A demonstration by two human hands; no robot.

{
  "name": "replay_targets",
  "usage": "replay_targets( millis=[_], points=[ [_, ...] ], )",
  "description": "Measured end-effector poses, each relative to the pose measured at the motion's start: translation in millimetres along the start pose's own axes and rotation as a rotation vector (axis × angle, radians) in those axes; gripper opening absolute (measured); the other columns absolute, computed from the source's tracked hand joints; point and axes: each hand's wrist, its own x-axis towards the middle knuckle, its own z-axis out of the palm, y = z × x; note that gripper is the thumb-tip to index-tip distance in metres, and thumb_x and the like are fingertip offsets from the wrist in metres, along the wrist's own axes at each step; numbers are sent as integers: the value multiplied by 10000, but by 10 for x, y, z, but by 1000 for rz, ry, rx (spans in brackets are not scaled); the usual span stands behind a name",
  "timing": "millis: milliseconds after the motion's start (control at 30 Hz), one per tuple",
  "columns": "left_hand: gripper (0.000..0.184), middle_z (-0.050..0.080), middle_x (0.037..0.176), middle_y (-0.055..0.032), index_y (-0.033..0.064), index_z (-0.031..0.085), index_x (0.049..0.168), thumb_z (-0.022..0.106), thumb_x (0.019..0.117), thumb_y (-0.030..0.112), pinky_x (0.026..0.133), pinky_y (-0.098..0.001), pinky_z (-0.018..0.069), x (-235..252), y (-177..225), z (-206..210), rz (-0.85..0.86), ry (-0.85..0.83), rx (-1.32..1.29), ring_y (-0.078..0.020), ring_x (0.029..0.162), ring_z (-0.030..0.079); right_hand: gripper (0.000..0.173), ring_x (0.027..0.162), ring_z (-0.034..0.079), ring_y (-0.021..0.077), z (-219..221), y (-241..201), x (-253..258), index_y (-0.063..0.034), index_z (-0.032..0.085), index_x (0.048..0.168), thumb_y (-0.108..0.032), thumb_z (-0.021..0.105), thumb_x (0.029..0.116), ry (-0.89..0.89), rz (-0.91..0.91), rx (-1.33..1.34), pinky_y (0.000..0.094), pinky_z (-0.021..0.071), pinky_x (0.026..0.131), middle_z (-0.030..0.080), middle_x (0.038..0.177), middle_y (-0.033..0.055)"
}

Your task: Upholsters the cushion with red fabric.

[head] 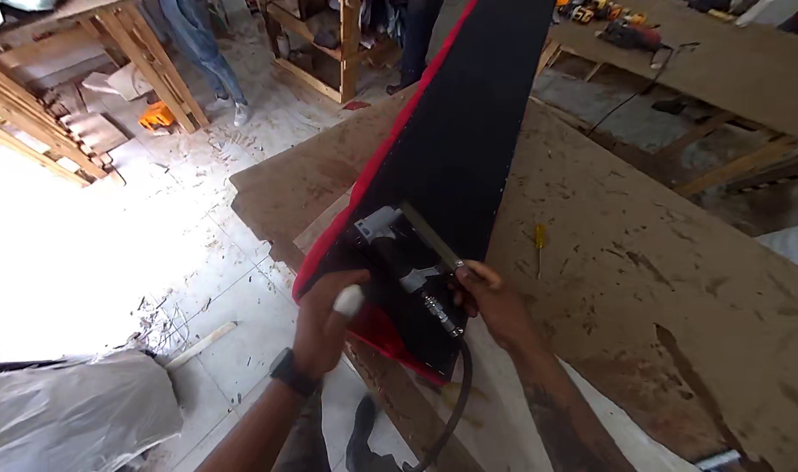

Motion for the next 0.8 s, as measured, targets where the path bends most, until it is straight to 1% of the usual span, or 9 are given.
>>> replay_targets(
  millis=[100,167,267,333,400,467,533,633,800],
  points=[
    [556,728,1134,15,171,674,1327,390,1024,541,994,-463,517,21,-52,248,126,-40,351,-164,1094,642,358,974,709,221,-79,-109,-111,-208,677,1306,-424,599,1031,63,-29,-345,497,602,819,712,1170,53],
    [420,728,938,9,213,720,1258,502,1001,464,872,-431,539,117,-93,428,167,-94,502,-164,902,662,475,1187,636,234,11,-147,-351,-252,632,1378,-519,631,985,137,-119,-553,563,565,939,614,1354,44],
    [309,730,766,2,209,752,1121,535,1006,396,777,-434,575,242,-66,604,166,-195,584,-165,732,699,555,1391,471,278,273,-137,-901,-230,601,1423,-534,630,959,249,-313,-667,586,481,1043,469,1535,46],
    [280,718,737,-9,187,752,1099,554,1000,358,699,-451,574,286,-56,637,184,-186,486,-181,681,686,447,1340,517,215,444,-107,-1199,-223,660,1337,-483,613,977,296,-401,-579,488,542,991,504,1485,11],
    [263,729,769,-14,153,763,1099,584,1003,320,673,-437,579,292,-106,629,261,-127,304,-162,676,679,329,1146,613,193,665,-26,-1316,-200,732,1201,-425,654,973,226,-481,-542,433,577,860,619,1288,16],
    [274,746,822,-21,124,763,1097,575,1019,307,694,-414,589,271,-150,637,333,-102,171,-140,713,688,367,1167,567,208,850,90,-1288,-226,736,1192,-468,732,916,89,-475,-627,452,535,921,611,1241,4],
    [270,744,823,-26,99,761,1075,571,1024,283,681,-393,588,260,-174,663,363,-68,107,-125,712,685,330,1129,552,220,905,171,-1175,-224,759,1112,-451,790,874,29,-517,-732,452,509,926,606,1164,4],
    [243,732,805,-12,111,757,1067,581,1022,272,659,-385,578,269,-179,649,328,-64,131,-116,691,669,168,1032,563,201,804,152,-1004,-227,774,945,-391,748,920,-56,-637,-772,445,485,883,639,1032,-33],
    [281,710,754,-1,192,729,1162,548,1018,351,633,-461,567,347,-165,560,186,-226,298,-163,666,675,151,980,580,146,740,105,-821,-226,736,806,-333,752,911,-122,-729,-687,407,485,870,650,941,-75]
  ],
)
